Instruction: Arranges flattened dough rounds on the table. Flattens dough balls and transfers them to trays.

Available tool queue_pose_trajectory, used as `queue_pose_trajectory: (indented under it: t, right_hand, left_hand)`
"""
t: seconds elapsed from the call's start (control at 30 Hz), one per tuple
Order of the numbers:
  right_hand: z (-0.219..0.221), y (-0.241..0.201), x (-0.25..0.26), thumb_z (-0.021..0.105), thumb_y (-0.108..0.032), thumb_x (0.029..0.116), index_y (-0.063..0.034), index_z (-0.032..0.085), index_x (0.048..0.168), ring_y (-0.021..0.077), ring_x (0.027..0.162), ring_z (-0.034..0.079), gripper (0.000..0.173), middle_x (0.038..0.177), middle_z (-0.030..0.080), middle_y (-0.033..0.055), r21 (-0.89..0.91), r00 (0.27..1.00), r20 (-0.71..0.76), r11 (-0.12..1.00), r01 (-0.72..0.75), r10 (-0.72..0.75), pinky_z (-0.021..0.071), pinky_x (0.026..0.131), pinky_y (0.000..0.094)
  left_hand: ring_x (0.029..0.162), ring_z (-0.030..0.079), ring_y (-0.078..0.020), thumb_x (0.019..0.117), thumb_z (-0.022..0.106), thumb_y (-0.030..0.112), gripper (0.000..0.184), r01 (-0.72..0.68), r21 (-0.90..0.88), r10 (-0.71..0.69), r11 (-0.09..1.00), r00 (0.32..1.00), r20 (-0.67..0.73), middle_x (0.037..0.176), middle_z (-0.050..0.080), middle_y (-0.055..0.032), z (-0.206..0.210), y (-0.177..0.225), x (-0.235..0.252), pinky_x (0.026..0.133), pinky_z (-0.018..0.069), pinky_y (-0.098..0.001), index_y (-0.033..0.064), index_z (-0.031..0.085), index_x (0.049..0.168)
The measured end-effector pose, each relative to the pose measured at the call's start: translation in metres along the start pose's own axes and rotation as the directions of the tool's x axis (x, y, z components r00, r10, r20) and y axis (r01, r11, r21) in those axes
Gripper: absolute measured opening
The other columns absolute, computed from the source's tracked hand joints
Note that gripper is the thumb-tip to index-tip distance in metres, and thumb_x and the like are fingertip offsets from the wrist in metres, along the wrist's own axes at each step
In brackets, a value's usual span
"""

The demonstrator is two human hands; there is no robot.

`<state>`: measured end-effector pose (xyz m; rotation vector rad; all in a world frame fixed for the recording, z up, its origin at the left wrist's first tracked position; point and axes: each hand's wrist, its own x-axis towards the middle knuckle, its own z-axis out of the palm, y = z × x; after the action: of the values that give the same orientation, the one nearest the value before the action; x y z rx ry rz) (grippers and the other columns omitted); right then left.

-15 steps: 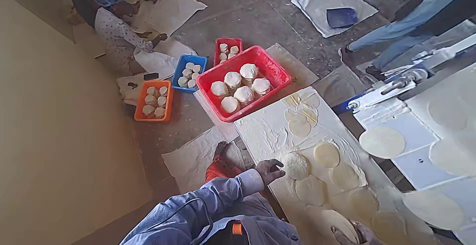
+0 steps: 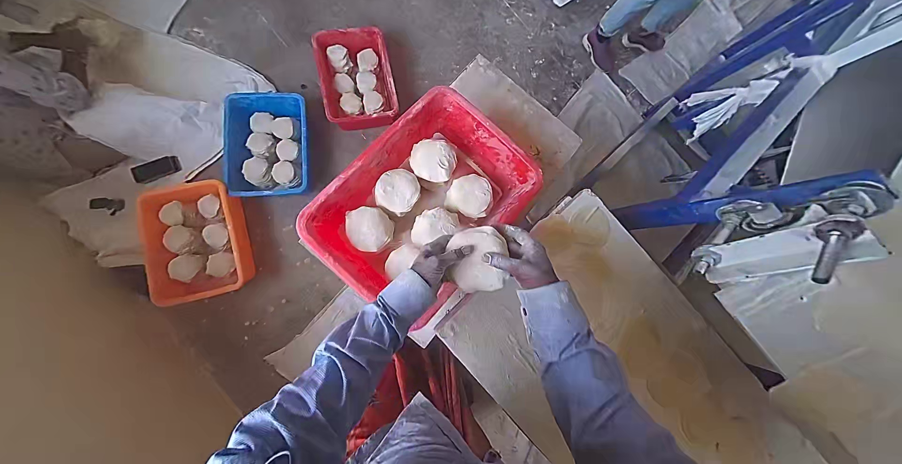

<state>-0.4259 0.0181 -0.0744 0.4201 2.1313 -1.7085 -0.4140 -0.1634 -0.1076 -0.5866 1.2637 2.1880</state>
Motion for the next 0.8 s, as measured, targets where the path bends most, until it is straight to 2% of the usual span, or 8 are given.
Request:
queue_pose_trajectory:
  t: [0.13, 0.2, 0.3, 0.4, 0.53, 0.67, 0.73, 0.8]
  right_hand:
    - [0.019, 0.009, 0.077, 0.069, 0.016, 0.0802, 0.0002, 0.045, 0.147, 0.0192, 0.097, 0.068, 0.073, 0.121, 0.066, 0.0207, 0.126, 0.999, -0.001, 0.991, -0.047, 0.047, 0.0582, 0.081, 0.0361]
    - [0.034, 0.002, 0.102, 0.069, 0.013, 0.0823, -0.0016, 0.042, 0.149, 0.0212, 0.103, 0.067, 0.074, 0.129, 0.063, 0.0217, 0.131, 0.999, 0.025, 0.991, -0.027, 0.024, 0.0583, 0.083, 0.0382]
    - [0.074, -0.019, 0.122, 0.068, 0.013, 0.0814, -0.0034, 0.042, 0.149, 0.0206, 0.099, 0.068, 0.074, 0.125, 0.065, 0.0200, 0.169, 0.999, 0.049, 0.985, -0.027, 0.019, 0.0589, 0.079, 0.0369]
    - [0.118, -0.019, 0.147, 0.073, 0.013, 0.0778, -0.0021, 0.038, 0.151, 0.0219, 0.097, 0.069, 0.083, 0.119, 0.067, 0.0223, 0.197, 0.999, 0.049, 0.980, -0.003, -0.007, 0.0590, 0.082, 0.0369]
    - [0.156, 0.013, 0.178, 0.086, 0.005, 0.0710, -0.0015, 0.039, 0.152, 0.0354, 0.116, 0.065, 0.093, 0.126, 0.065, 0.0263, -0.090, 0.998, -0.059, 0.996, -0.007, 0.002, 0.0535, 0.100, 0.0501]
    - [0.165, -0.006, 0.152, 0.082, -0.011, 0.0813, 0.0011, 0.038, 0.154, 0.0422, 0.123, 0.062, 0.085, 0.135, 0.061, 0.0278, -0.483, 0.992, -0.044, 0.871, 0.084, -0.120, 0.0494, 0.105, 0.0574]
    - [0.149, -0.019, 0.108, 0.079, -0.009, 0.0832, 0.0029, 0.047, 0.149, 0.0366, 0.124, 0.063, 0.074, 0.137, 0.061, 0.0263, -0.511, 0.959, -0.056, 0.833, 0.211, -0.277, 0.0512, 0.105, 0.0496]
    - [0.120, -0.022, 0.050, 0.077, -0.005, 0.0852, 0.0078, 0.057, 0.139, 0.0334, 0.126, 0.062, 0.059, 0.133, 0.064, 0.0250, -0.427, 0.886, -0.064, 0.815, 0.392, -0.459, 0.0495, 0.109, 0.0441]
  left_hand:
    - [0.108, 0.066, -0.0284, 0.0972, 0.067, 0.007, 0.039, -0.117, 0.377, 0.141, 0.919, 0.989, -0.036, 0.122, 0.065, -0.0239, -0.016, 0.026, 0.072, 0.098, 0.0526, -0.0473, -0.0056, 0.057, 0.132]
    - [0.107, 0.066, -0.0286, 0.0977, 0.066, 0.005, 0.038, -0.134, 0.361, 0.180, 0.923, 0.979, -0.098, 0.121, 0.064, -0.0252, -0.026, 0.040, 0.089, 0.098, 0.0532, -0.0464, -0.0067, 0.056, 0.133]
    - [0.104, 0.066, -0.0249, 0.0981, 0.064, 0.004, 0.038, -0.160, 0.291, 0.226, 0.943, 0.952, -0.209, 0.120, 0.063, -0.0233, -0.054, 0.062, 0.087, 0.094, 0.0550, -0.0431, -0.0066, 0.054, 0.133]
    - [0.108, 0.065, -0.0254, 0.0969, 0.065, 0.005, 0.038, -0.206, 0.481, 0.350, 0.852, 0.907, -0.233, 0.120, 0.065, -0.0237, -0.098, 0.081, 0.092, 0.098, 0.0530, -0.0422, -0.0076, 0.056, 0.131]
    - [0.108, 0.069, -0.0363, 0.0945, 0.071, 0.011, 0.043, 0.069, 0.787, 0.318, 0.613, 0.891, -0.325, 0.117, 0.070, -0.0233, -0.137, 0.084, 0.119, 0.100, 0.0509, -0.0535, -0.0018, 0.059, 0.134]
    - [0.116, 0.065, -0.0454, 0.0971, 0.069, 0.024, 0.056, 0.213, 0.920, 0.350, 0.329, 0.877, -0.328, 0.122, 0.068, -0.0266, -0.145, 0.087, 0.110, 0.102, 0.0461, -0.0647, 0.0007, 0.051, 0.145]
    - [0.123, 0.059, -0.0500, 0.0987, 0.066, 0.030, 0.057, 0.168, 0.961, 0.448, 0.218, 0.858, -0.251, 0.129, 0.062, -0.0321, -0.148, 0.076, 0.097, 0.105, 0.0413, -0.0672, -0.0025, 0.051, 0.143]
    - [0.128, 0.053, -0.0515, 0.1027, 0.058, 0.030, 0.060, 0.024, 0.986, 0.498, 0.166, 0.861, -0.105, 0.137, 0.053, -0.0375, -0.138, 0.071, 0.076, 0.109, 0.0403, -0.0617, -0.0098, 0.044, 0.145]
